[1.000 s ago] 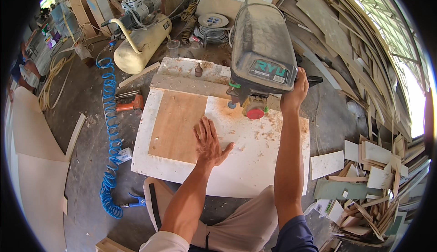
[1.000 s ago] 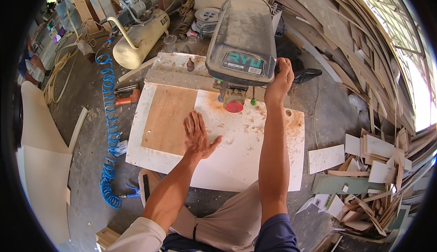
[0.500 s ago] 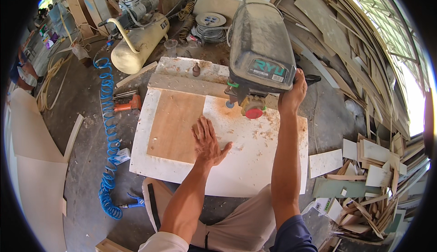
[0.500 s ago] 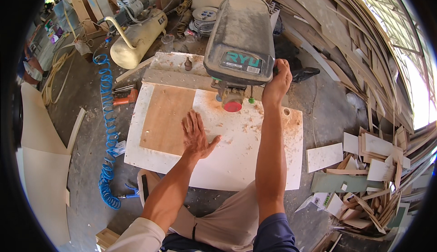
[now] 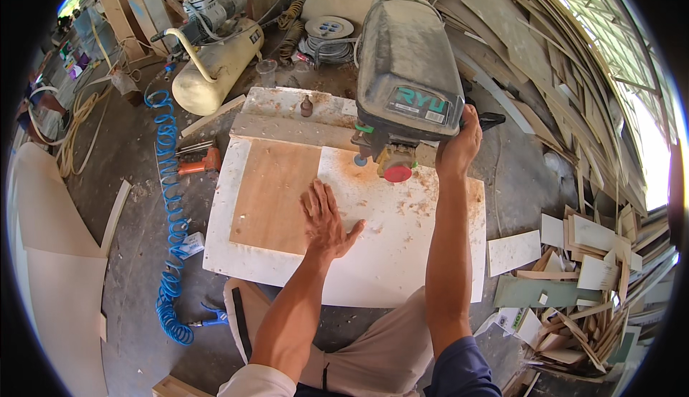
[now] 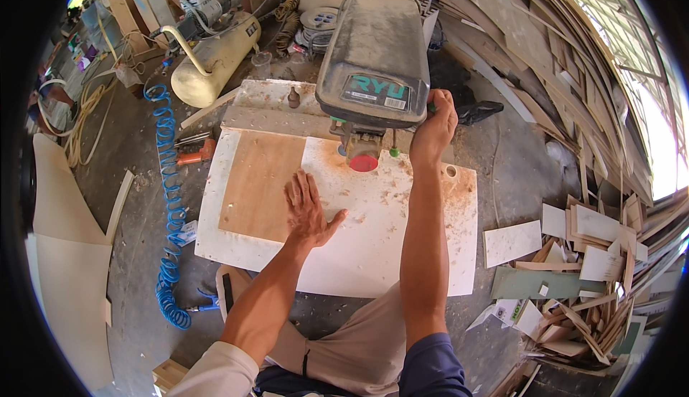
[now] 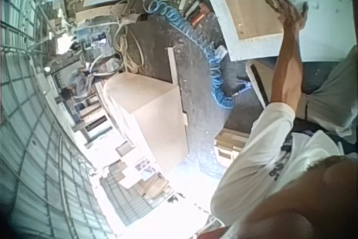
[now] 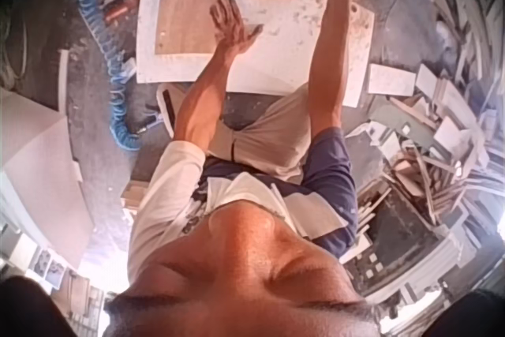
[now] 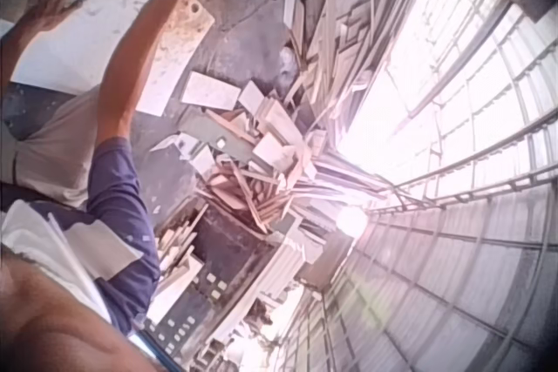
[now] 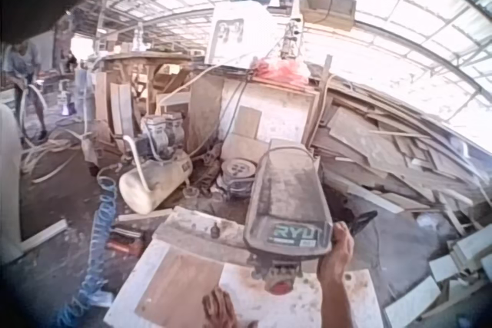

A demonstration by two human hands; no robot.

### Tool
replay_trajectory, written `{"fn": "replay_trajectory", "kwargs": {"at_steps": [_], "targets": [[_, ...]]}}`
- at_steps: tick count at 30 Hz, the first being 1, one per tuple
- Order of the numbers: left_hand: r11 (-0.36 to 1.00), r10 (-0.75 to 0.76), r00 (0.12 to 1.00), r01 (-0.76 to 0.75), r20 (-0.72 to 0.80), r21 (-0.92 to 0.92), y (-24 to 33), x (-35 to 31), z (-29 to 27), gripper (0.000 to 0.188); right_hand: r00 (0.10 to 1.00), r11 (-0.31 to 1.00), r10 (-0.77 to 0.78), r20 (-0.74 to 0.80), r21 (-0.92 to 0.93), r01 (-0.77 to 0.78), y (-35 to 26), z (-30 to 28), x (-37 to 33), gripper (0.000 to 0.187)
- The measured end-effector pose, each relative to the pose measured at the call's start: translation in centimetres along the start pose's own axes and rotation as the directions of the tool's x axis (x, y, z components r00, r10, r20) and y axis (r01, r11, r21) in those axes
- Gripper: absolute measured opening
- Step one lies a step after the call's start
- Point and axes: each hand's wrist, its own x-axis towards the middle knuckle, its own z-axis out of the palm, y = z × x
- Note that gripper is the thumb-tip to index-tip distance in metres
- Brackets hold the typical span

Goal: The person places a white board onto the workbench of a radial arm saw, operates the machine to drill a hole into the board, and then repeats the process on a second board using a hand-held drill for a separate operation.

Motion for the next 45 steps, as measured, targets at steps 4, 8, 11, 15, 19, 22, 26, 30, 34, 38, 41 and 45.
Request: {"fn": "replay_trajectory", "kwargs": {"at_steps": [4, 8, 11, 15, 19, 22, 26, 30, 34, 38, 41, 45], "targets": [[1.000, 0.004, 1.000, -0.004, -0.012, -0.001, 0.2, 0.1, 0.1, 0.115, 0.999, 0.999, -0.038, 0.015, -0.018, 0.039, 0.3, -0.6, 0.4, 0.024], [1.000, -0.002, 1.000, 0.002, -0.010, -0.011, 0.0, 0.0, 0.3, 0.116, 1.000, 0.999, 0.021, -0.004, -0.025, -0.021, -0.1, -0.3, -0.3, 0.024], [1.000, -0.006, 1.000, 0.006, -0.012, -0.012, 0.1, 0.0, 0.2, 0.116, 1.000, 0.999, 0.013, -0.005, -0.032, -0.014, 0.2, -0.6, -0.2, 0.024], [1.000, -0.003, 1.000, 0.003, -0.023, -0.010, 0.1, 0.0, 0.1, 0.116, 1.000, 0.996, 0.029, -0.005, -0.079, -0.030, -0.2, -0.7, -0.4, 0.025], [1.000, -0.003, 1.000, 0.002, -0.029, -0.015, 0.1, 0.0, 0.3, 0.116, 1.000, 0.996, -0.022, -0.001, -0.086, 0.022, 0.1, -0.6, -0.4, 0.026], [1.000, -0.010, 1.000, 0.009, -0.012, -0.013, 0.2, 0.0, 0.1, 0.116, 0.999, 0.995, -0.042, 0.012, -0.095, 0.043, 0.3, -0.7, -0.5, 0.026], [1.000, -0.005, 1.000, 0.005, -0.021, -0.023, 0.0, 0.1, 0.5, 0.116, 0.996, 0.990, -0.078, 0.031, -0.119, 0.081, 0.4, -0.9, -0.5, 0.026], [1.000, -0.012, 1.000, 0.012, 0.004, -0.018, 0.1, 0.1, 0.1, 0.116, 0.999, 0.994, -0.045, 0.027, -0.102, 0.047, 0.3, -0.8, -0.8, 0.026], [1.000, -0.010, 1.000, 0.010, 0.003, -0.018, 0.2, 0.1, 0.0, 0.116, 0.999, 0.993, -0.037, 0.027, -0.113, 0.040, 0.3, -1.1, -0.9, 0.025], [1.000, -0.008, 1.000, 0.008, -0.005, -0.018, 0.1, 0.0, 0.0, 0.116, 0.999, 0.992, -0.037, 0.032, -0.117, 0.041, 0.4, -1.3, -1.0, 0.024], [1.000, -0.006, 1.000, 0.006, -0.011, -0.018, 0.0, 0.0, 0.2, 0.116, 0.999, 0.996, -0.025, 0.041, -0.081, 0.028, 0.5, -1.2, -1.2, 0.023], [1.000, -0.007, 1.000, 0.007, -0.013, -0.018, 0.1, 0.0, 0.1, 0.116, 0.998, 0.998, -0.028, 0.052, -0.046, 0.030, 0.4, -1.1, -1.3, 0.022]]}}
